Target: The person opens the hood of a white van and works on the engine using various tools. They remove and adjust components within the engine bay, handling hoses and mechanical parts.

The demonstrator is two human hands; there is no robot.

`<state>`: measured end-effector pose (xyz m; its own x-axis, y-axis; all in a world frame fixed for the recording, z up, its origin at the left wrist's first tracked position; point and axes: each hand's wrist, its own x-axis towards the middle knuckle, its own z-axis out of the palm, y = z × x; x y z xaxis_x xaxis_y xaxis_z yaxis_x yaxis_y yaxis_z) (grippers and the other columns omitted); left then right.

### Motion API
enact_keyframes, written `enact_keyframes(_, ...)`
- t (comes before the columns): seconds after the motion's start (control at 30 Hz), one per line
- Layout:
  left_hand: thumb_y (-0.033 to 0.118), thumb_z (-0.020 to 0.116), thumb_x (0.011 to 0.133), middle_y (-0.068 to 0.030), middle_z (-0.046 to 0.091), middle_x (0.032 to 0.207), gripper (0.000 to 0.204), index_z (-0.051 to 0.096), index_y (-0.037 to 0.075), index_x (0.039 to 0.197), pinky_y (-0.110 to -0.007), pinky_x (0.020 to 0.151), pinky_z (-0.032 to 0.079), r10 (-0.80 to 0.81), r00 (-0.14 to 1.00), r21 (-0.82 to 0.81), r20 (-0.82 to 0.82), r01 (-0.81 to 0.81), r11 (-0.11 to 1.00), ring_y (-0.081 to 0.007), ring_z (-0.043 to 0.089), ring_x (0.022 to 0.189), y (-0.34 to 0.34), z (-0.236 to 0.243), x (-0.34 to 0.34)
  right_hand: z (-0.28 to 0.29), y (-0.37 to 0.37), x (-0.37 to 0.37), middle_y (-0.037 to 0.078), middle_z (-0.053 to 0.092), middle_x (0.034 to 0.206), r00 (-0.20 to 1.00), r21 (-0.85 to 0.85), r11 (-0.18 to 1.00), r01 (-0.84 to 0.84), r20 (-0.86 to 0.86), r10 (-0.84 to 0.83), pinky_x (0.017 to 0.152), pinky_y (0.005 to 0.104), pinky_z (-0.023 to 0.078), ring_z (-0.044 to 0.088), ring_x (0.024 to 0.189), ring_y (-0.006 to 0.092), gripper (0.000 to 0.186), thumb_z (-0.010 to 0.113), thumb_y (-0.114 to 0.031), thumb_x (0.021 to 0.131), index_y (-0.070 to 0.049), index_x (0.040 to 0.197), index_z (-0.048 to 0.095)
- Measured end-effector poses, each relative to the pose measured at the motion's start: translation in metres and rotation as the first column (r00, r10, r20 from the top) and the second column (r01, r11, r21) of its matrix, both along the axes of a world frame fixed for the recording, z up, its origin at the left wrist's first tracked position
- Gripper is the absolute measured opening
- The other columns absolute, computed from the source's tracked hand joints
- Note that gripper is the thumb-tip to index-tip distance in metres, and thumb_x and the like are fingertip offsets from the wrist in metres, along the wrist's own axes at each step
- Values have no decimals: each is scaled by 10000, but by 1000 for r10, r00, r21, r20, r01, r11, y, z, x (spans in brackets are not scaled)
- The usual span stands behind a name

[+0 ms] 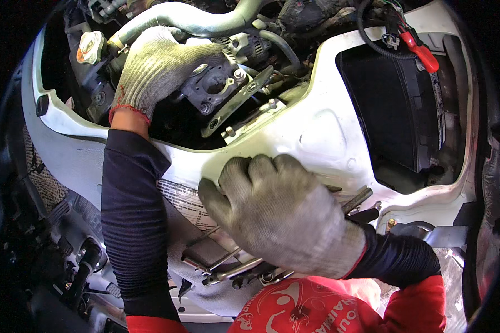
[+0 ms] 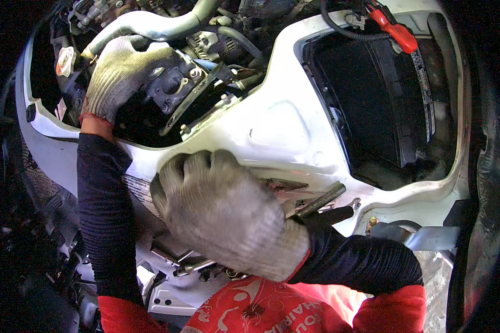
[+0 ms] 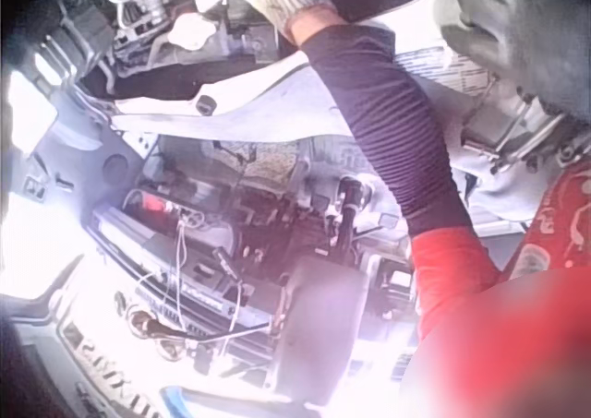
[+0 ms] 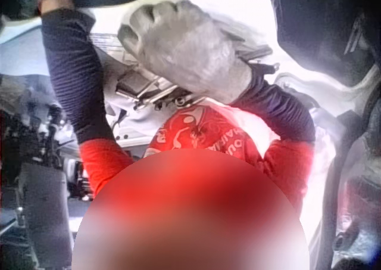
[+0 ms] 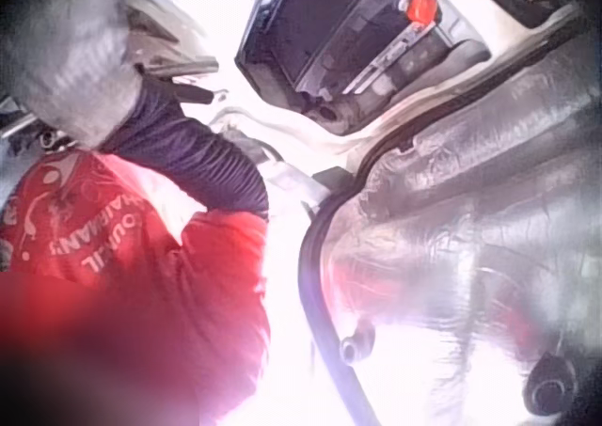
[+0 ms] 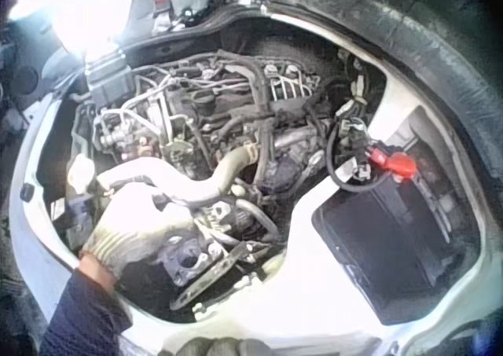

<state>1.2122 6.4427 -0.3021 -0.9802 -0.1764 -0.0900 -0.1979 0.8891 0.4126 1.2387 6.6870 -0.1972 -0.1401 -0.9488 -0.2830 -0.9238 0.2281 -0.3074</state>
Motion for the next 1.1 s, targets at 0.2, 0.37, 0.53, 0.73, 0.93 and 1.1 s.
enact_keyframes(0.2, 507, 722, 935, -133, 748, 819, 416, 812, 123, 1067, -403, 705, 582, 65, 998, 63, 3, -65, 996, -290, 729, 734, -2, -2, 1, 61, 54, -52, 136, 654, 975, 777, -289, 723, 628, 278, -565, 745, 339, 586, 707, 848, 207, 459, 744, 28, 695, -35, 1149, 725)
enact_keyframes(0.37, 476, 749, 923, -130, 758, 816, 415, 816, 84, 1042, -379, 705, 586, 156, 985, 216, 74, -168, 962, -271, 738, 738, 1, 2, -3, 97, 131, -101, 174, 664, 1088, 758, 107, 816, 568, 319, -569, 800, 354, 591, 720, 945, 234, 358, 696, 47, 693, 5, 1048, 710)
enact_keyframes(0.53, 371, 746, 949, -90, 790, 814, 339, 832, 54, 1032, -301, 650, 581, 161, 987, 327, 29, -162, 931, -146, 754, 715, 8, 6, -2, 71, 153, -64, 199, 657, 1045, 757, 245, 829, 503, 339, -559, 761, 403, 569, 696, 915, 322, 349, 784, -55, 682, 13, 1002, 662)
enact_keyframes(0.73, 512, 725, 938, -107, 778, 982, 563, 767, 29, 1223, -313, 785, 548, 58, 996, 202, 75, -72, 977, -162, 726, 876, -5, 2, 2, 33, 161, -26, 190, 587, 920, 789, 243, 807, 538, 191, -583, 684, 411, 525, 641, 805, 391, 419, 649, 2, 714, 32, 1130, 618)
enact_keyframes(0.93, 459, 688, 1002, -103, 785, 995, 483, 765, 59, 1263, -341, 779, 572, 197, 929, -2, 315, -207, 978, -163, 737, 836, 7, 19, -11, 55, 139, -47, 191, 661, 1039, 816, 201, 808, 554, 61, -575, 761, 436, 538, 664, 874, 383, 395, 747, -84, 829, 2, 1206, 666)
enact_keyframes(1.1, 226, 778, 800, -124, 757, 882, 219, 800, 23, 881, -338, 699, 534, 243, 967, 210, 79, -254, 944, -192, 698, 778, 23, 32, 2, 36, 93, -76, 199, 700, 1214, 799, 0, 999, 45, -601, -36, 914, 462, 560, 686, 1046, 370, 399, 758, -145, 902, -32, 1277, 679)
